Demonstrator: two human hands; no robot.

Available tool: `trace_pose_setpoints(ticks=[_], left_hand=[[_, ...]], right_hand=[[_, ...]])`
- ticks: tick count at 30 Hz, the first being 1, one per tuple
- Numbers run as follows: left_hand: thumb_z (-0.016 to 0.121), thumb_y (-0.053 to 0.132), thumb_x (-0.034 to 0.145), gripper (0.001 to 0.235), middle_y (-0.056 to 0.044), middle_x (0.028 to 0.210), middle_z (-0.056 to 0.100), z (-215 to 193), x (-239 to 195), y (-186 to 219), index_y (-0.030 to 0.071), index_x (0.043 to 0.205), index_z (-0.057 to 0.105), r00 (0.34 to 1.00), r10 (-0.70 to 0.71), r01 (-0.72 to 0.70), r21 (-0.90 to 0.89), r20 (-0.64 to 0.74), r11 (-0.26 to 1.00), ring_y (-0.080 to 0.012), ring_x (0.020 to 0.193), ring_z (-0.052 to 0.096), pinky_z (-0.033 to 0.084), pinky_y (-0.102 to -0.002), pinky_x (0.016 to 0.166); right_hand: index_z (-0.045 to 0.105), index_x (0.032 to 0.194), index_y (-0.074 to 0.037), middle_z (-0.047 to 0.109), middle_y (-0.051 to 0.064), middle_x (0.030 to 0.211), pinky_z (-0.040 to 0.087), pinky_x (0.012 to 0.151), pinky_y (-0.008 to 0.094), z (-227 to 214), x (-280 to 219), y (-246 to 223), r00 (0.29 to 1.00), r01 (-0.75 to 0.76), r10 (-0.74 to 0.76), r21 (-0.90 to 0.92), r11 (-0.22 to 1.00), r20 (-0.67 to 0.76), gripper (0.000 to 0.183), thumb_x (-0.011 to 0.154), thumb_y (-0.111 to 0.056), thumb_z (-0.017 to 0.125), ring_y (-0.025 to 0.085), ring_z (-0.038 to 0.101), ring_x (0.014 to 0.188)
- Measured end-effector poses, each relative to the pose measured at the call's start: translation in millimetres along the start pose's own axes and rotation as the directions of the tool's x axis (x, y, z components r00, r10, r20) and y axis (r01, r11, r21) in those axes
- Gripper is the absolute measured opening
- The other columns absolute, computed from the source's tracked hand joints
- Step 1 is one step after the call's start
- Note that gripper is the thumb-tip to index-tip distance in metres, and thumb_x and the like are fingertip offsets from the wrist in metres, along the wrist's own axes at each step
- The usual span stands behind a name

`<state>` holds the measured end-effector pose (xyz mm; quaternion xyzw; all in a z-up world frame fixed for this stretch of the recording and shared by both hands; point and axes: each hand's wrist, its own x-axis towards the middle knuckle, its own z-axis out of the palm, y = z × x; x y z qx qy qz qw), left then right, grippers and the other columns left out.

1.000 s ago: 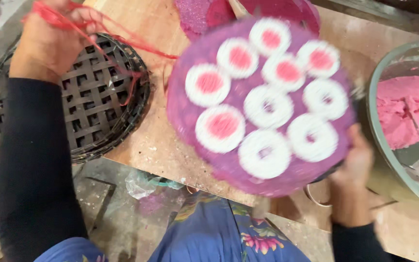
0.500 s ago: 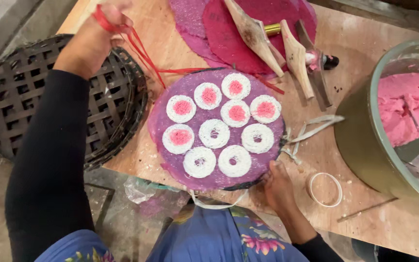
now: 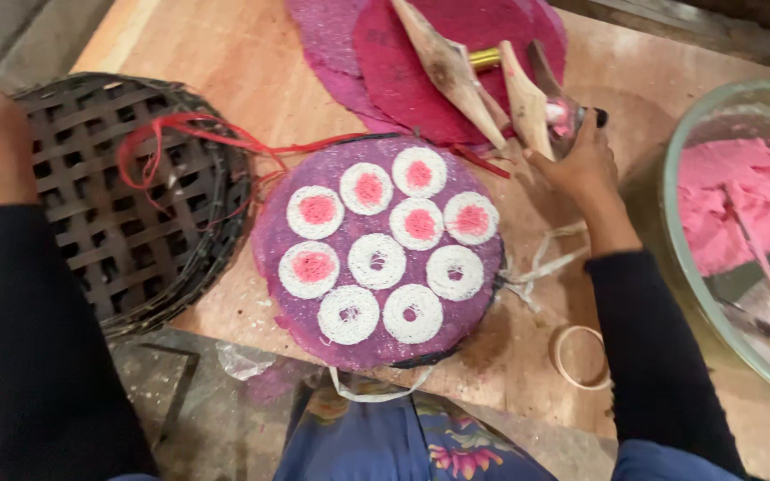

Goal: The person uses wooden tools to apply white and pink paste onto a circular purple board, creating ring-shaped decorations and then attaching several white rings onto the board.

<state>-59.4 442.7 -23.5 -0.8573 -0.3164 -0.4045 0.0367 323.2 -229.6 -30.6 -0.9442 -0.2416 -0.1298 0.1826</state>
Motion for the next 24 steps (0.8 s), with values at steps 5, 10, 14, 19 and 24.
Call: trace_pose_setpoints(ticks=[5,10,14,19,24], left_hand=[[0.065,-0.004,0.095,0.023,-0.015,0.104,0.066,-107.2,-49.3,70.3,-0.001,0.118,0.064,0.948,0.216,-0.243,-0.094,-0.232,0.966,-0.0281,0.099,0.064,0.050,-0.038,0.091],[0.070,-0.002,0.102,0.038,-0.002,0.110,0.061,-168.3,-116.7,209.2,0.003,0.138,0.057,0.991,-0.117,0.118,-0.813,0.063,0.570,-0.0103,0.097,0.060,0.048,-0.024,0.096],[0.078,0.014,0.098,0.064,-0.009,0.127,0.054,-183.0,-135.2,281.2,0.003,0.150,0.042,0.969,0.059,0.212,-0.929,0.240,0.305,-0.0144,0.118,0.056,0.044,-0.031,0.110],[0.065,0.046,0.103,0.086,-0.013,0.161,0.038,-153.2,-128.6,345.6,0.006,0.165,0.020,0.906,0.049,0.424,-0.900,0.421,-0.103,-0.0250,0.157,0.034,0.028,-0.040,0.132],[0.046,0.065,0.112,0.083,-0.013,0.157,0.039,-123.4,-101.2,341.5,-0.001,0.160,0.030,0.941,-0.124,0.157,-0.731,0.316,-0.664,-0.0309,0.147,0.035,0.025,-0.042,0.127]], right_hand=[[0.010,0.154,0.007,0.054,0.032,0.133,0.049,0.093,0.043,56.3,30.5,31.3,0.955,-0.269,0.228,0.230,0.935,0.190,0.143,0.055,-0.046,0.098,0.039,0.059,0.117],[0.041,0.153,0.002,0.068,0.021,0.118,0.054,0.085,0.040,19.1,15.1,20.1,0.868,-0.494,0.480,0.144,0.857,0.125,0.095,0.083,-0.040,0.089,0.029,0.069,0.098],[0.041,0.157,0.003,0.061,0.012,0.125,0.053,0.085,0.030,-69.3,-64.2,-40.8,0.997,-0.040,-0.041,0.935,0.353,0.058,0.069,0.099,-0.019,0.072,0.019,0.063,0.103],[0.046,0.150,-0.001,0.061,0.007,0.126,0.053,0.081,0.030,-130.2,-151.1,-78.9,0.827,-0.455,-0.250,0.861,0.228,0.503,0.081,0.083,-0.032,0.079,0.014,0.063,0.103],[0.041,0.141,0.007,0.053,0.021,0.118,0.046,0.087,0.044,-107.1,-154.1,-78.0,0.367,-0.628,-0.548,0.635,0.450,0.751,0.090,0.077,-0.036,0.087,0.030,0.054,0.106]])
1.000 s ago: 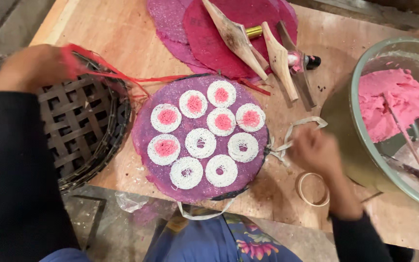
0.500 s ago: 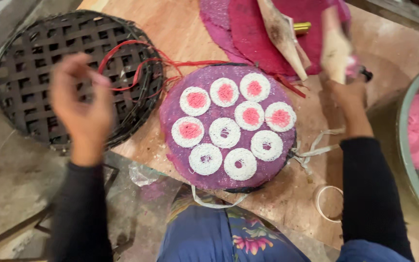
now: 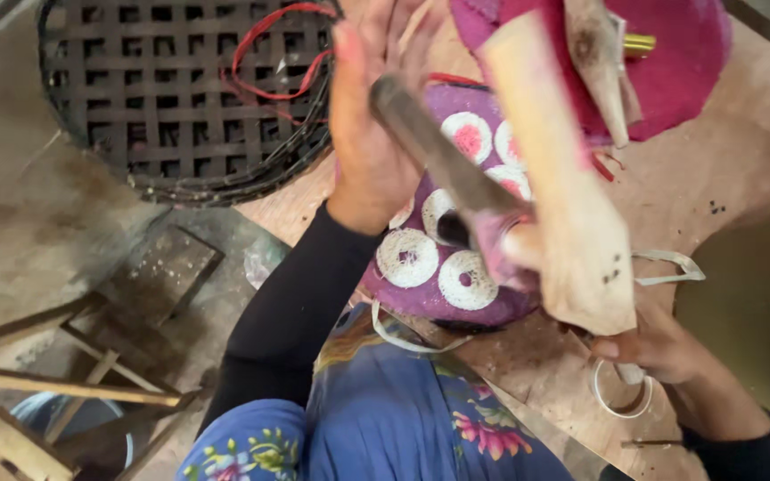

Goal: The person uses wooden tools to apply white and pink paste onto a circular purple board, creating ring-shaped decorations and then attaching several white rings onto the board.

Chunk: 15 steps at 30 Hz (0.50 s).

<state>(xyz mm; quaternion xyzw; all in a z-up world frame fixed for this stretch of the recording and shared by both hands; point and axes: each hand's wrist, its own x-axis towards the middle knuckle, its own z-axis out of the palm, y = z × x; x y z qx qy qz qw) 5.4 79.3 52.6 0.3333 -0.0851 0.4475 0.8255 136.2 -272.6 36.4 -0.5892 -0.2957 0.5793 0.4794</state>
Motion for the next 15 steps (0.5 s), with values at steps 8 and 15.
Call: trace_pose_setpoints(ticks=[8,15], left_hand=[[0.035,0.088,0.086,0.109,-0.009,0.164,0.032,-37.9,-11.8,26.9,0.014,0.165,0.024,0.871,-0.240,0.415,-0.380,0.429,0.827,-0.0354,0.147,0.044,0.029,-0.046,0.125],[0.048,0.070,0.092,0.082,-0.007,0.128,0.052,-65.2,-24.3,9.9,0.018,0.156,0.043,0.891,-0.158,0.364,-0.464,0.425,0.808,-0.0325,0.131,0.048,0.035,-0.044,0.116]], right_hand=[[0.038,0.153,-0.001,0.054,0.016,0.146,0.041,0.106,0.041,-65.6,45.6,7.5,0.943,-0.330,0.332,-0.198,0.923,-0.022,0.101,0.078,-0.063,0.066,0.025,0.051,0.132],[0.035,0.156,-0.007,0.056,0.013,0.146,0.043,0.106,0.039,-58.8,75.3,-18.0,0.883,-0.429,0.468,-0.353,0.832,0.030,0.095,0.081,-0.060,0.059,0.023,0.052,0.132]])
